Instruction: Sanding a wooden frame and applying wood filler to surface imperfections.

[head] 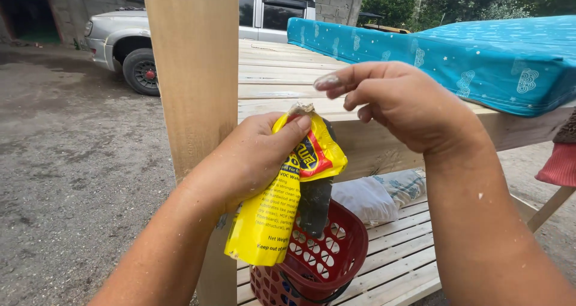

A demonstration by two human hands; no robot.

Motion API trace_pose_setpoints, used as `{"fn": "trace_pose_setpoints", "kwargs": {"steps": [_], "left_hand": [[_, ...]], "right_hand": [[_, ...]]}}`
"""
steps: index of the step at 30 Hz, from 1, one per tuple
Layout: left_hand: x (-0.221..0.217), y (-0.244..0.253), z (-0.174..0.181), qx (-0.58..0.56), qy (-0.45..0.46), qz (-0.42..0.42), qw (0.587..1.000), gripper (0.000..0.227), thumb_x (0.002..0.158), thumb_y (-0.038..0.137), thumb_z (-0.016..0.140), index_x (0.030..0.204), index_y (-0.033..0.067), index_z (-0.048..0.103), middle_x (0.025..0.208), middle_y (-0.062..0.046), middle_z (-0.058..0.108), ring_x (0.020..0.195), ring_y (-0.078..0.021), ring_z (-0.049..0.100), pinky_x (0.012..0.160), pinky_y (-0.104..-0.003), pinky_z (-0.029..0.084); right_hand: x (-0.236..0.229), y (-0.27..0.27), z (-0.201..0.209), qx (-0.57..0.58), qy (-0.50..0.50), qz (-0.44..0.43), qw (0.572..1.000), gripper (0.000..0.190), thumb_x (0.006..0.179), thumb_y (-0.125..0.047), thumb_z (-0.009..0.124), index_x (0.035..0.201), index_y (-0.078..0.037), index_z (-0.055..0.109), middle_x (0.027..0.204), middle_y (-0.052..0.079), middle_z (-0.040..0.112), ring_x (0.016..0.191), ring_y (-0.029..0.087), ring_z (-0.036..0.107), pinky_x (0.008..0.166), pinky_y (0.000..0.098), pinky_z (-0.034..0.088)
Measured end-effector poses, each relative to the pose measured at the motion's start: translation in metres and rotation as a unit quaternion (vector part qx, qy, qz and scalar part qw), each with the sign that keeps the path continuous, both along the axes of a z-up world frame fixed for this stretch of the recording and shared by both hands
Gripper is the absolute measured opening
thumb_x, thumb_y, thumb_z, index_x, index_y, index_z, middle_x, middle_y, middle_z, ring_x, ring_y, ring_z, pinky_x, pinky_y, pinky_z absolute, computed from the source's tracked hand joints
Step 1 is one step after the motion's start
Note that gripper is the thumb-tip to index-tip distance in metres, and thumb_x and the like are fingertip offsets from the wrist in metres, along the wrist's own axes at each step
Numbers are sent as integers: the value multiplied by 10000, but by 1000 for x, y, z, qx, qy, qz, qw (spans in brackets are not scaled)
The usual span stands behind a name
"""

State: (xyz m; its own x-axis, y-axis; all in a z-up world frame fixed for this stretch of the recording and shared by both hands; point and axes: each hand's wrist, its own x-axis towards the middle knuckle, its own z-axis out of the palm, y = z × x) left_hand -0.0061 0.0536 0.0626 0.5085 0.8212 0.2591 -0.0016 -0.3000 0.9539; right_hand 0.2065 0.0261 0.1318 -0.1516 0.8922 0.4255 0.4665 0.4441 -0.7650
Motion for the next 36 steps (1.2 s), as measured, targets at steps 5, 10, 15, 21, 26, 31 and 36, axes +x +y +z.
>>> {"fn": "trace_pose_setpoints", "kwargs": {"steps": [5, 10, 15, 21, 26, 31, 36], "left_hand": [[5, -4, -3, 98, 44, 39, 993, 465, 991, 440, 518, 1017, 22, 721, 812, -52, 764, 671, -89, 646, 624, -307, 561], [11, -14, 2, 179, 109, 110, 972, 517, 988, 483, 466, 1005, 29, 713, 773, -97, 768, 670, -163, 707, 661, -344, 569], [14, -22, 5, 198, 109, 115, 967, 564, 965, 538, 466, 985, 42, 735, 728, -111, 760, 654, -185, 713, 654, -364, 577], [17, -27, 8, 182, 142, 124, 965, 524, 945, 504, 477, 988, 41, 720, 747, -140, 760, 658, -234, 707, 646, -382, 576], [15, -29, 5, 207, 138, 138, 959, 479, 960, 448, 461, 1011, 37, 703, 797, -151, 766, 697, -267, 751, 683, -399, 579], [13, -26, 3, 226, 125, 138, 956, 469, 960, 432, 453, 1020, 37, 699, 824, -161, 773, 727, -292, 759, 711, -409, 576], [12, -19, 0, 248, 129, 165, 946, 482, 978, 433, 440, 990, 32, 707, 841, -184, 761, 772, -333, 748, 728, -430, 563]], "right_hand": [[5, -1, -29, -38, 53, 54, 996, 390, 830, -12, 560, 1164, 0, 760, 1006, 17, 715, 785, 68, 546, 691, 214, 448], [7, 3, -36, -67, 118, 126, 983, 337, 862, -11, 562, 1156, 29, 720, 945, 36, 681, 784, 86, 568, 724, 230, 475], [3, -5, -36, -62, 104, 151, 981, 378, 842, -20, 528, 1164, 47, 714, 981, 39, 716, 828, 90, 599, 765, 237, 493], [5, -8, -38, -58, 91, 137, 985, 399, 841, -37, 538, 1187, 55, 713, 1005, 52, 717, 855, 92, 605, 796, 238, 495], [7, -4, -42, -78, 122, 169, 975, 400, 845, -21, 544, 1202, 81, 689, 1038, 79, 711, 887, 109, 618, 835, 247, 500], [8, -2, -44, -89, 143, 196, 966, 405, 848, -12, 535, 1215, 98, 667, 1070, 92, 716, 906, 110, 628, 858, 248, 505], [10, 1, -47, -92, 176, 197, 960, 424, 877, -2, 541, 1269, 100, 665, 1084, 89, 696, 881, 96, 591, 814, 235, 481]]}}
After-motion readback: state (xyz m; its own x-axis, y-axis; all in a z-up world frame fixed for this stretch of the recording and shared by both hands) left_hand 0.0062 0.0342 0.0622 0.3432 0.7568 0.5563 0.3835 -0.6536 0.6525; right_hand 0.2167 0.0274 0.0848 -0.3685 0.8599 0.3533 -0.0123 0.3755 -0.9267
